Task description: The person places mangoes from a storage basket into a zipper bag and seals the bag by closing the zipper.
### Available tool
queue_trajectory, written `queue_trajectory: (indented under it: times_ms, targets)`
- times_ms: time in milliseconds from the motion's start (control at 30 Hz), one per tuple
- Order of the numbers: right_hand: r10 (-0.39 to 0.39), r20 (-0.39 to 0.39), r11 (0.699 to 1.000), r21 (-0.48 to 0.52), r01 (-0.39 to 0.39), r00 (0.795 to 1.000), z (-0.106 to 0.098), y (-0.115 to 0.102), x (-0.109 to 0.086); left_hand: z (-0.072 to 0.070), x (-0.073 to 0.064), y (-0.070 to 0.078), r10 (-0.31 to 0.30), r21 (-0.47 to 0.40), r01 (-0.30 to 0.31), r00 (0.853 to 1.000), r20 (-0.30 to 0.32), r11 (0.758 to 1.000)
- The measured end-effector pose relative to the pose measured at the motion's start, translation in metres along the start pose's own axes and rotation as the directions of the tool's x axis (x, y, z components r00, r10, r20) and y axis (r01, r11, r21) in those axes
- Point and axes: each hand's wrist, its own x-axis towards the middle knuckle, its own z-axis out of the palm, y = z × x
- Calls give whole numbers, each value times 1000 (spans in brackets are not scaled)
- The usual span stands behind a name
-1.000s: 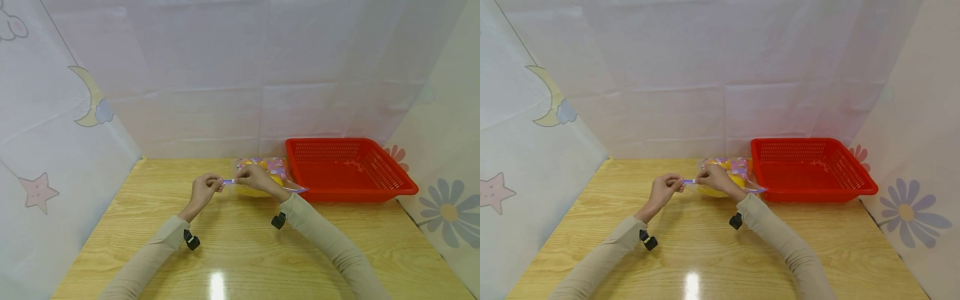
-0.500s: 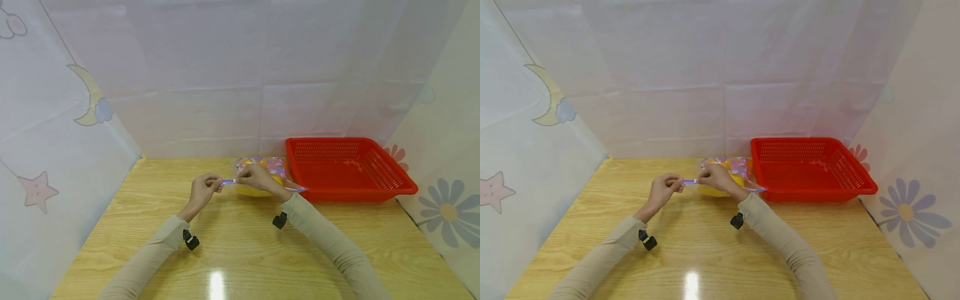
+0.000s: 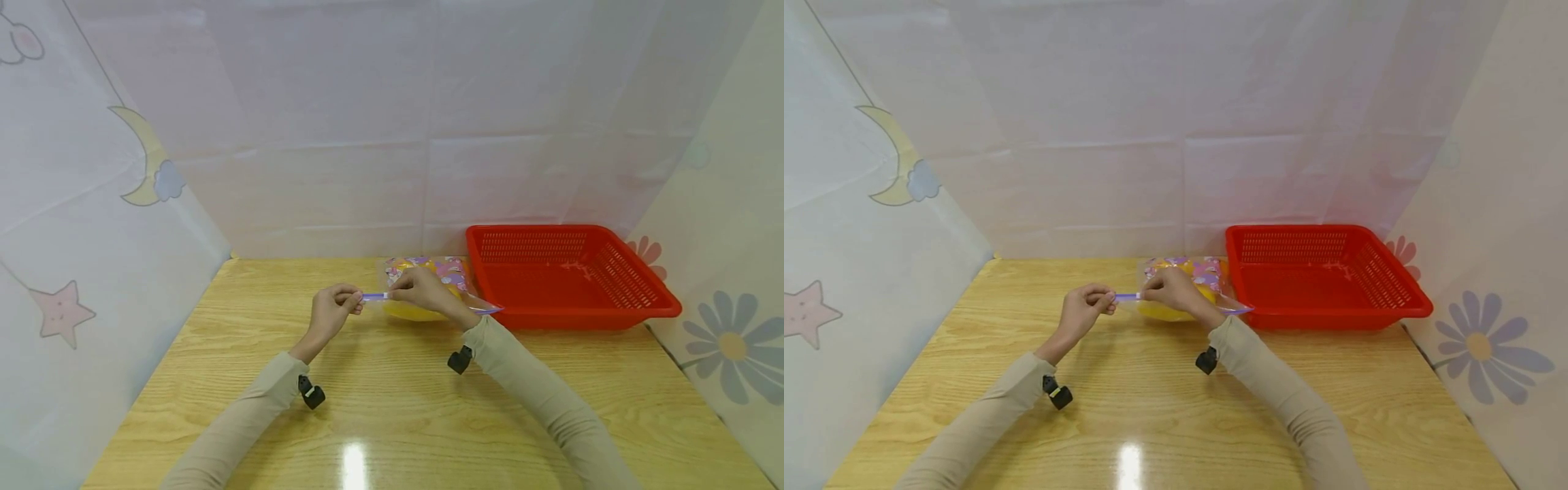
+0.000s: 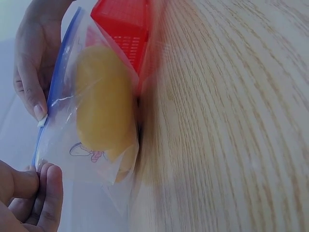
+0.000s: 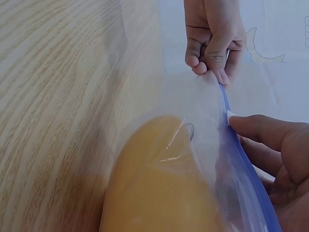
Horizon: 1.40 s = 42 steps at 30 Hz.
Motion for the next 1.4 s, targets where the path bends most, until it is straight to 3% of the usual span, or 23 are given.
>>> queue_trajectory:
  times_ms: [67,233,400,1167,1267,1400]
  targets:
    - [4,-4,1000,-3,-4,1000,-1,0,-1,0,1,-2,-10,2,10,1000,5,1000]
    - [14,-5,1000,3,-14,1000,-3,-1,-3,0,8,-26,-22,-17,22,1000,-8,1000]
    - [27,4,1000,6,-27,1000,-7,-3,-4,1,9,-31,-19,-32,19,999,-26,999]
    - [70,57,997,6,-71,996,-15,1,-8,1,9,-29,-22,-34,21,999,-29,999]
    - [52,59,998,16,-53,997,-16,2,-9,0,8,-25,-32,-47,31,999,-14,998]
    - [20,54,1000,15,-21,998,-18,3,-10,-1,3,-7,-44,-48,44,999,5,998]
